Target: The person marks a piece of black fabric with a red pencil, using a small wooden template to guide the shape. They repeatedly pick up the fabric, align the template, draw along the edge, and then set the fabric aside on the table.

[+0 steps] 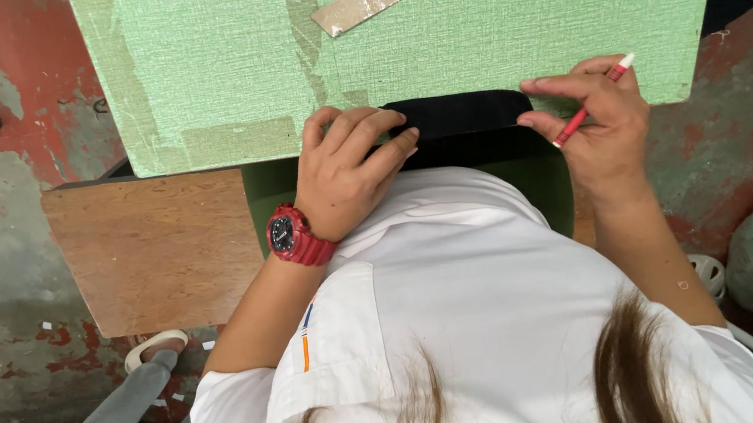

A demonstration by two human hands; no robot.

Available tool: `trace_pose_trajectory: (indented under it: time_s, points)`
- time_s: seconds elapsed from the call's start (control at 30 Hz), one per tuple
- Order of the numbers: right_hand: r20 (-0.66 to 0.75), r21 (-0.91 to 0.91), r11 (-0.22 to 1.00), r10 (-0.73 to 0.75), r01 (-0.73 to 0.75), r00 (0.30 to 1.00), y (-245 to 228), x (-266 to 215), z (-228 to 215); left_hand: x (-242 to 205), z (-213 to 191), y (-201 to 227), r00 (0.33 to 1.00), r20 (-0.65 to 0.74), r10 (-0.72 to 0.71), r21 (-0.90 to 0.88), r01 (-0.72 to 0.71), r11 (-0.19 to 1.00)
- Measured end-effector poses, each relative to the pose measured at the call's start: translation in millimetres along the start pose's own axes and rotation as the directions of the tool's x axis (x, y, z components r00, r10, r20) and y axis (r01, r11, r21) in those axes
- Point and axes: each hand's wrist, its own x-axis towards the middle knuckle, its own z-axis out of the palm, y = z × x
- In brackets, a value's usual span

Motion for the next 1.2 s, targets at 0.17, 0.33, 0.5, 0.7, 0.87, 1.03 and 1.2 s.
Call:
trace_pose_trajectory:
  time_s: [0.17, 0.33, 0.5, 0.7, 0.87, 1.03, 1.2]
  points:
    - [0.040, -0.024, 1.000, -0.017, 0.018, 0.999, -2.4, -3.8, -8.3, 7.0, -10.4, 1.0, 0.997, 0.075, -0.004, -0.001, 0.004, 1.000]
    - [0.060, 0.002, 1.000, 0.000, 0.000, 0.998, -6.3, -3.4, -12.3, 11.4, -14.9, 6.3, 0.983, 0.181, -0.015, 0.020, 0.012, 1.000]
    - [0.225, -0.056, 0.977, -0.186, 0.204, 0.956, -5.2, 9.7, -9.1, 38.0, -5.8, 20.0, 0.984, 0.154, 0.091, -0.027, -0.088, 0.996]
    - [0.062, 0.129, 0.992, 0.002, -0.010, 0.998, 1.0, -3.8, -2.3, 44.3, 41.6, 45.6, 0.971, 0.209, -0.116, -0.310, 0.178, 0.934]
    - [-0.007, 0.509, 0.806, 0.354, -0.302, 0.935, -14.0, -3.7, 6.3, 63.4, 33.1, 53.0, 0.870, 0.350, -0.347, -0.617, 0.493, 0.613]
    - [0.115, 0.725, 0.531, 0.534, -0.438, 0.838, -15.2, -4.0, 5.3, 62.8, 29.1, 52.2, 0.668, 0.568, -0.480, -0.686, 0.707, 0.172]
    - [0.074, 0.698, 0.598, 0.485, -0.393, 0.871, -20.9, -1.7, 5.4, 61.6, 27.8, 55.7, 0.630, 0.633, -0.450, -0.658, 0.744, 0.115]
